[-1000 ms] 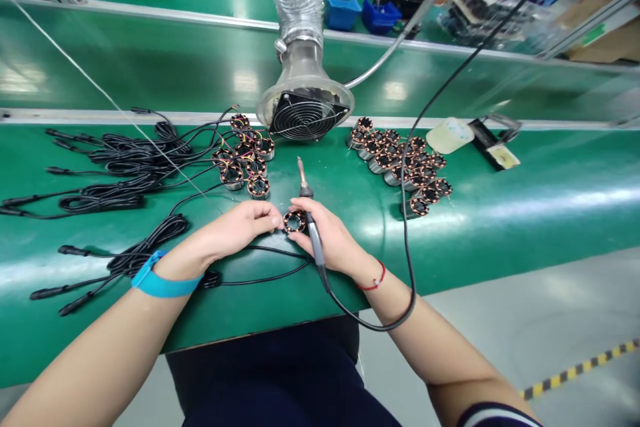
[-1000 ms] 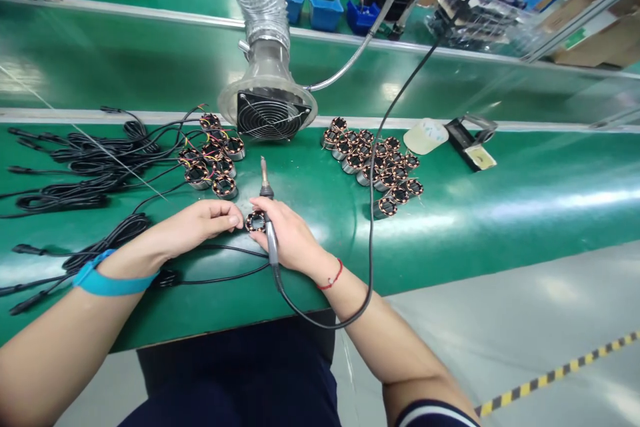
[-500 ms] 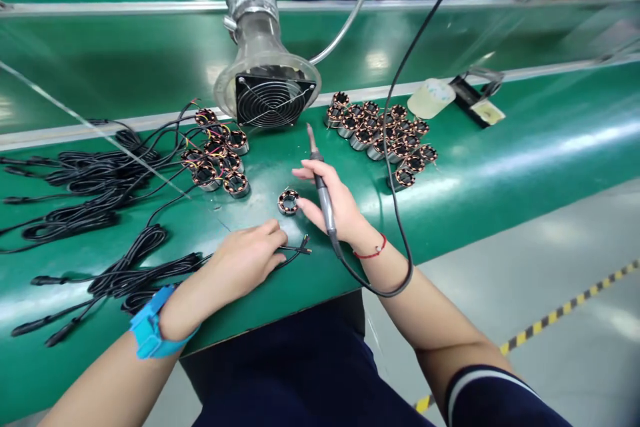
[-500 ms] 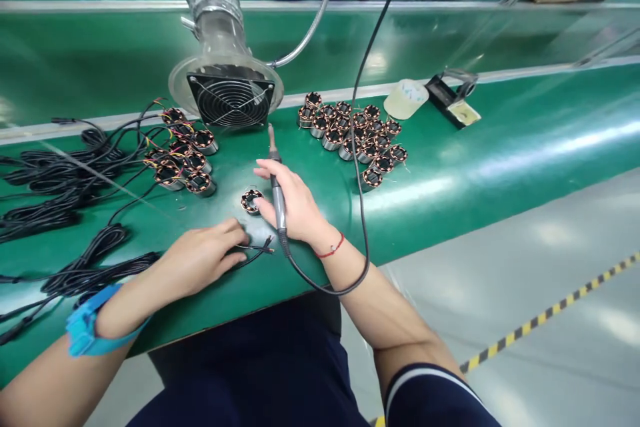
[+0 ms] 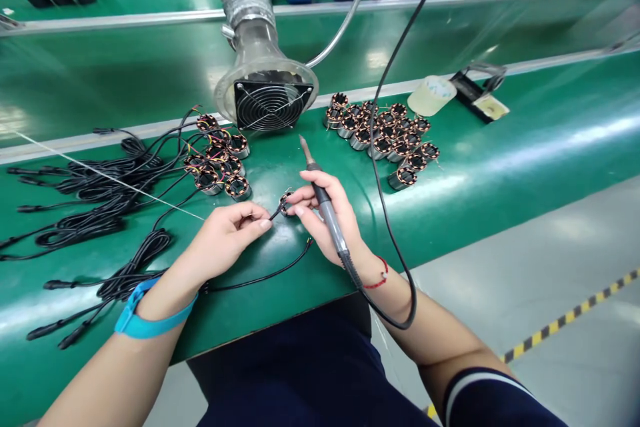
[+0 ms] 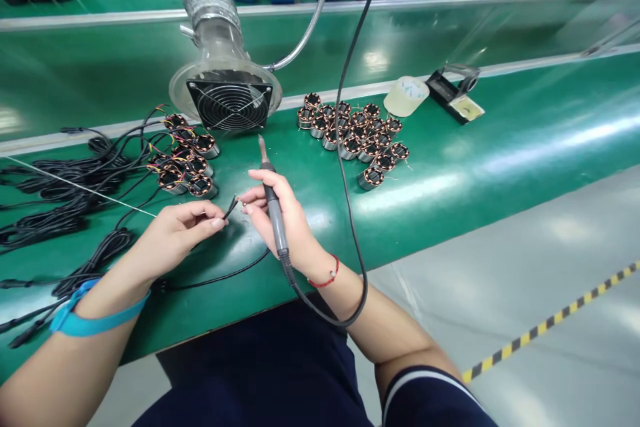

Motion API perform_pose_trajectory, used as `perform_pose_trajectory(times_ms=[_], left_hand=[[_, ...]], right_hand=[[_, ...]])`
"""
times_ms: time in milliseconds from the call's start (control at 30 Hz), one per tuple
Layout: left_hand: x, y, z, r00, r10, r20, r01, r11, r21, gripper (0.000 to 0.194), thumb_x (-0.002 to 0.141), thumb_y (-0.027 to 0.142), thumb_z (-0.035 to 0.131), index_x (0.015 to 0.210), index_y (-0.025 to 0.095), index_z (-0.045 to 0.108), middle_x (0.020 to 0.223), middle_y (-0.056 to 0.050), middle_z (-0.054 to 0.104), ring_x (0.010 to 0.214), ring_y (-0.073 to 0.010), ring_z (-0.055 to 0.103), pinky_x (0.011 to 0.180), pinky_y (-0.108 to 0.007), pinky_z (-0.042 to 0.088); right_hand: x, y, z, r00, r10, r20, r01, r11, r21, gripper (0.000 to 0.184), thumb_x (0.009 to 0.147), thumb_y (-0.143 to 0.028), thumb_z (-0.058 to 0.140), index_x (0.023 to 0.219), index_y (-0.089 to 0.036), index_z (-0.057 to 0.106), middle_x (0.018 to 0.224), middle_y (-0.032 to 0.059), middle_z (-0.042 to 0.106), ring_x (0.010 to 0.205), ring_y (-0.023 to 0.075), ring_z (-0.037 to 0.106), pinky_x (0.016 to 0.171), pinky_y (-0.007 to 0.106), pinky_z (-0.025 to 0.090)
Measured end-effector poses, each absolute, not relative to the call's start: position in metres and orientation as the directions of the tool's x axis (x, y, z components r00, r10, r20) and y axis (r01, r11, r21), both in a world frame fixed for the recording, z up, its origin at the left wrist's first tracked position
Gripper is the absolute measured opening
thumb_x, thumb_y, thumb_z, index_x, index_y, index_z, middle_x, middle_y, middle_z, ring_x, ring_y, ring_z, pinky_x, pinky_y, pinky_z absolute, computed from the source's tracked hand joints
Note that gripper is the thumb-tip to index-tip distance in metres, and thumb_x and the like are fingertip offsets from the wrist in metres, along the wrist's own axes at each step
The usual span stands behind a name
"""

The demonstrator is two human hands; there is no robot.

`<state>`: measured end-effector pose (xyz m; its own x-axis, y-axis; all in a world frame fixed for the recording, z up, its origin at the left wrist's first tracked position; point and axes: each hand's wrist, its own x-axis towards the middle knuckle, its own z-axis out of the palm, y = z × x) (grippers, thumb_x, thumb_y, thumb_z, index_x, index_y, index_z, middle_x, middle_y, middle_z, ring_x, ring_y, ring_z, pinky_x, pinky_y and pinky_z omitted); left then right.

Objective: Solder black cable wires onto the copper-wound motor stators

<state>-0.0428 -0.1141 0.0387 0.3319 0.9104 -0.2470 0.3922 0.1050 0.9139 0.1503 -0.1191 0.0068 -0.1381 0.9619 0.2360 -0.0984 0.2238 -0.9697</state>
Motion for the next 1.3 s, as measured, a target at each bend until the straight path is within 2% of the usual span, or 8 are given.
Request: perform_pose_trajectory(times_ms=[467,633,733,933,1067,1133,1233,1300], left_hand=[[-0.041,-0.116,0.030,0.322,0.905,-0.279,0.403,0.136,0.905,0.023,0.079,0.039,0.063,0.076,0.018,0.054,0.067,0.004,0.049,0.060,-0.0106,0.040,0.057,-0.024,0.033],[-0.036,-0.119,0.036,0.302,0.935,-0.186,0.249,0.111,0.962,0.023,0.087,0.040,0.057,0.088,0.017,0.057,0.076,0.001,0.053,0.066,-0.0112,0.046,0.061,-0.023,0.037],[-0.034,-0.122,0.037,0.312,0.938,-0.152,0.290,0.059,0.955,0.027,0.092,0.041,0.049,0.082,0.017,0.057,0.067,0.003,0.048,0.059,-0.0104,0.040,0.056,-0.023,0.033],[-0.030,-0.124,0.036,0.288,0.950,-0.119,0.353,0.010,0.935,0.028,0.091,0.038,0.051,0.074,0.016,0.057,0.064,0.003,0.048,0.059,-0.0106,0.041,0.057,-0.024,0.033],[-0.030,-0.123,0.036,0.365,0.929,-0.062,0.350,-0.075,0.934,0.025,0.090,0.035,0.053,0.075,0.017,0.060,0.077,-0.001,0.059,0.075,-0.0135,0.052,0.072,-0.025,0.040],[-0.030,-0.124,0.037,0.410,0.904,-0.123,0.286,0.001,0.958,0.023,0.090,0.035,0.054,0.077,0.017,0.060,0.079,-0.002,0.062,0.078,-0.0146,0.055,0.076,-0.027,0.042],[-0.029,-0.125,0.040,0.456,0.842,-0.289,0.169,0.237,0.957,0.020,0.089,0.036,0.055,0.083,0.017,0.058,0.072,0.001,0.061,0.064,-0.0120,0.054,0.064,-0.025,0.043],[-0.028,-0.124,0.041,0.437,0.845,-0.308,0.148,0.271,0.951,0.018,0.086,0.034,0.058,0.079,0.017,0.058,0.067,0.003,0.057,0.058,-0.0097,0.049,0.059,-0.022,0.039]], right_hand=[[0.144,-0.123,0.013,-0.115,0.980,0.160,-0.147,0.142,-0.979,0.042,0.085,-0.018,0.061,0.123,-0.029,0.047,0.091,-0.0022,0.064,0.085,0.0125,0.064,0.084,0.033,0.053],[0.142,-0.121,0.015,-0.157,0.979,0.131,-0.247,0.090,-0.965,0.039,0.081,-0.017,0.063,0.117,-0.025,0.048,0.080,-0.0042,0.063,0.073,0.0097,0.063,0.069,0.026,0.053],[0.140,-0.121,0.013,-0.198,0.974,0.113,-0.284,0.053,-0.957,0.042,0.080,-0.019,0.065,0.117,-0.025,0.047,0.080,-0.0053,0.061,0.064,0.0068,0.061,0.061,0.021,0.052],[0.139,-0.125,0.012,-0.190,0.967,0.172,-0.209,0.131,-0.969,0.047,0.082,-0.025,0.066,0.123,-0.027,0.043,0.088,-0.0031,0.060,0.071,0.0083,0.063,0.067,0.023,0.055],[0.140,-0.127,0.012,-0.192,0.952,0.236,-0.139,0.212,-0.967,0.041,0.085,-0.022,0.063,0.121,-0.028,0.045,0.085,-0.0036,0.059,0.074,0.0095,0.061,0.071,0.025,0.055],[0.140,-0.128,0.012,-0.188,0.938,0.291,-0.130,0.270,-0.954,0.039,0.086,-0.020,0.062,0.121,-0.028,0.047,0.085,-0.0040,0.059,0.074,0.0088,0.060,0.071,0.024,0.054],[0.140,-0.131,0.010,-0.167,0.920,0.355,-0.111,0.340,-0.934,0.037,0.088,-0.017,0.060,0.121,-0.029,0.048,0.085,-0.0037,0.059,0.073,0.0081,0.059,0.069,0.023,0.053],[0.139,-0.133,0.009,-0.174,0.916,0.361,-0.070,0.354,-0.933,0.037,0.088,-0.018,0.061,0.121,-0.028,0.049,0.086,-0.0030,0.060,0.075,0.0088,0.060,0.071,0.024,0.054]])
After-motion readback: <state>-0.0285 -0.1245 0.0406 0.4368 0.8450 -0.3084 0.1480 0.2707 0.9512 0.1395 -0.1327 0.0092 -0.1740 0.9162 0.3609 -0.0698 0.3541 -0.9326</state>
